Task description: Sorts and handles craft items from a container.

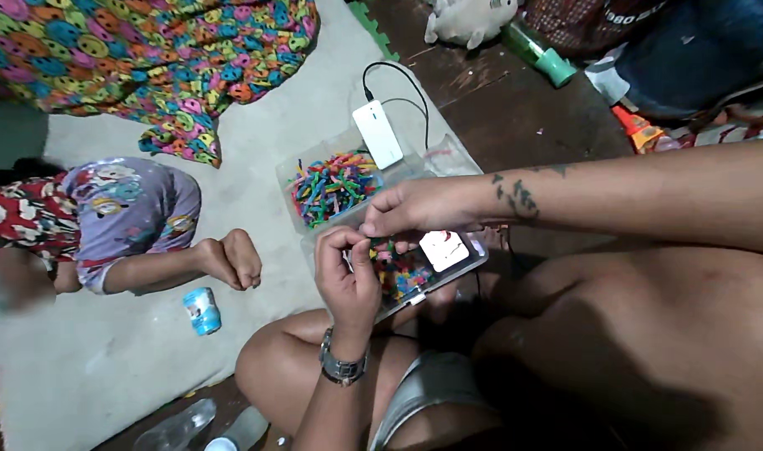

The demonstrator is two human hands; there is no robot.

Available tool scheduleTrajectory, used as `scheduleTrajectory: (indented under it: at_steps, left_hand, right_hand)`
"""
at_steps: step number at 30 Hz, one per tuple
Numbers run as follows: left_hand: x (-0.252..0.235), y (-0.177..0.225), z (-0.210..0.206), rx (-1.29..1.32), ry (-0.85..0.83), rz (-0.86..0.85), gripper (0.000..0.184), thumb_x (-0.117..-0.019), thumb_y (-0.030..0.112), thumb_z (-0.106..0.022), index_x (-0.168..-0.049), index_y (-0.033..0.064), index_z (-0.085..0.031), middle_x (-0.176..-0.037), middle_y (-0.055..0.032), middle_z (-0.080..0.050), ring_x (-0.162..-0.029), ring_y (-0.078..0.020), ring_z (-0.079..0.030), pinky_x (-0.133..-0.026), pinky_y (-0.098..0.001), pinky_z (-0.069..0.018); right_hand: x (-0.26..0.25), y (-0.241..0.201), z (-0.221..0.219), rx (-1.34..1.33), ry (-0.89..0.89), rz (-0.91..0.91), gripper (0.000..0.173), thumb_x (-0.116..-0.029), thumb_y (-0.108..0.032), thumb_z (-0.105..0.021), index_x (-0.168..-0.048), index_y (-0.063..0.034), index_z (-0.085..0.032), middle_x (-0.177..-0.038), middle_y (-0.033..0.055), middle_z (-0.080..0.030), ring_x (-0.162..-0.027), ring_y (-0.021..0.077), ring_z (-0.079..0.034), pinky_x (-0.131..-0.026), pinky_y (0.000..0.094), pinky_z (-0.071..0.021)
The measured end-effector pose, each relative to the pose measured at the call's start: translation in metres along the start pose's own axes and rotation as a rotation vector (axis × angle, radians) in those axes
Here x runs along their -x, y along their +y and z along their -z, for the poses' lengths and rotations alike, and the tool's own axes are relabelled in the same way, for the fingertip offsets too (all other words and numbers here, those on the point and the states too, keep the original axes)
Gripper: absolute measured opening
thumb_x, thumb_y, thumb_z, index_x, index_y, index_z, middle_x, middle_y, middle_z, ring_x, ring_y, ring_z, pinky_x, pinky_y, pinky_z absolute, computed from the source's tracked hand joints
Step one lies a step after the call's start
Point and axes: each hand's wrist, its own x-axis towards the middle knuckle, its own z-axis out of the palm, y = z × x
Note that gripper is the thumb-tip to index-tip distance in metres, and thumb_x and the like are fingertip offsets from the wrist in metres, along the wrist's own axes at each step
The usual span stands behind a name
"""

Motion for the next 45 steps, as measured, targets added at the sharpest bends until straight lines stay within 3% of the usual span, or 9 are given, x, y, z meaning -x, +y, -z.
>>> scheduleTrajectory:
  at_steps: [6, 17, 20, 25, 29, 34, 37, 41, 45]
  left_hand:
    - [0.001, 0.000, -0.006, -0.139, 0.032, -0.032, 0.013, -0.1051, 0.020, -0.055, -0.100, 0.0081, -0.059, -0.100, 0.0031, -0.060, -0.094, -0.0001, -0.060, -0.084, -0.0183, -0.0530]
    - [-0.005, 0.005, 0.011, 1.164, -0.162, 1.183, 0.014, -0.0981, 0.015, -0.058, -0.103, 0.0107, -0.070, -0.094, -0.0109, -0.071, -0.081, -0.0194, -0.070, -0.073, -0.0340, -0.0598]
    - [-0.002, 0.010, 0.008, 0.964, -0.110, 1.014, 0.022, -0.1051, 0.015, -0.046, -0.106, 0.0111, -0.067, -0.092, -0.0066, -0.071, -0.080, -0.0142, -0.069, -0.076, -0.0297, -0.0592]
    - [0.004, 0.007, 0.008, 0.200, -0.075, 0.341, 0.012, -0.1072, 0.012, -0.044, -0.104, 0.0158, -0.054, -0.092, 0.0096, -0.060, -0.086, -0.0007, -0.061, -0.080, -0.0218, -0.0536]
    - [0.013, -0.005, 0.008, 0.004, -0.115, 0.052, 0.014, -0.1075, 0.015, -0.046, -0.100, 0.0066, -0.055, -0.095, 0.0028, -0.060, -0.092, -0.0003, -0.061, -0.084, -0.0209, -0.0544]
    - [0.018, -0.004, 0.005, 0.070, -0.123, 0.100, 0.013, -0.1075, 0.016, -0.047, -0.101, 0.0093, -0.055, -0.095, 0.0050, -0.060, -0.092, 0.0000, -0.061, -0.084, -0.0210, -0.0541]
    - [0.015, 0.004, 0.003, 0.307, -0.077, 0.384, 0.012, -0.1074, 0.012, -0.045, -0.103, 0.0164, -0.055, -0.092, 0.0094, -0.062, -0.086, -0.0016, -0.063, -0.080, -0.0231, -0.0561]
    - [0.004, 0.011, 0.004, 0.583, -0.017, 0.809, 0.020, -0.1076, 0.011, -0.038, -0.099, 0.0143, -0.055, -0.090, 0.0005, -0.067, -0.081, -0.0087, -0.066, -0.076, -0.0260, -0.0573]
    - [0.003, 0.010, 0.004, 0.533, -0.034, 0.715, 0.019, -0.1075, 0.011, -0.039, -0.099, 0.0143, -0.056, -0.089, 0.0018, -0.065, -0.080, -0.0069, -0.065, -0.075, -0.0242, -0.0565]
  right_hand:
    - [0.009, -0.010, -0.001, 0.150, 0.048, 0.015, 0.025, -0.1102, -0.023, -0.047, -0.103, -0.0026, -0.059, -0.084, 0.0030, -0.059, -0.067, 0.0035, -0.054, -0.063, 0.0189, -0.0460]
    - [-0.009, 0.023, 0.008, 1.154, 0.197, 0.876, 0.007, -0.0948, -0.005, -0.064, -0.100, -0.0026, -0.069, -0.092, 0.0128, -0.066, -0.087, 0.0293, -0.068, -0.075, 0.0459, -0.0573]
    - [-0.010, 0.023, 0.007, 1.132, 0.184, 0.818, 0.015, -0.1012, -0.014, -0.059, -0.102, -0.0031, -0.069, -0.093, 0.0113, -0.066, -0.088, 0.0268, -0.068, -0.076, 0.0446, -0.0561]
    - [0.023, -0.020, -0.015, 0.459, 0.088, 0.044, 0.036, -0.1119, -0.023, -0.041, -0.111, 0.0034, -0.066, -0.095, 0.0127, -0.065, -0.085, 0.0177, -0.062, -0.083, 0.0370, -0.0504]
    - [-0.004, 0.016, -0.003, 0.057, -0.056, -0.014, 0.041, -0.1123, -0.037, -0.036, -0.111, -0.0043, -0.062, -0.086, 0.0024, -0.064, -0.064, 0.0042, -0.058, -0.059, 0.0198, -0.0482]
    - [-0.008, 0.024, -0.003, 0.101, -0.023, 0.052, 0.021, -0.1077, -0.019, -0.053, -0.095, -0.0046, -0.060, -0.080, 0.0034, -0.062, -0.065, 0.0047, -0.057, -0.060, 0.0193, -0.0466]
    - [0.005, -0.003, -0.010, 0.358, 0.042, -0.030, 0.017, -0.1071, -0.015, -0.053, -0.104, -0.0020, -0.064, -0.089, 0.0071, -0.062, -0.078, 0.0100, -0.058, -0.076, 0.0275, -0.0495]
    - [-0.010, 0.033, 0.002, 0.486, 0.028, 0.342, 0.018, -0.1045, -0.018, -0.060, -0.097, -0.0033, -0.066, -0.077, 0.0026, -0.061, -0.069, 0.0060, -0.056, -0.064, 0.0243, -0.0468]
    - [-0.011, 0.032, 0.000, 0.477, 0.021, 0.303, 0.019, -0.1035, -0.018, -0.061, -0.093, -0.0033, -0.066, -0.075, 0.0022, -0.063, -0.067, 0.0048, -0.057, -0.062, 0.0228, -0.0477]
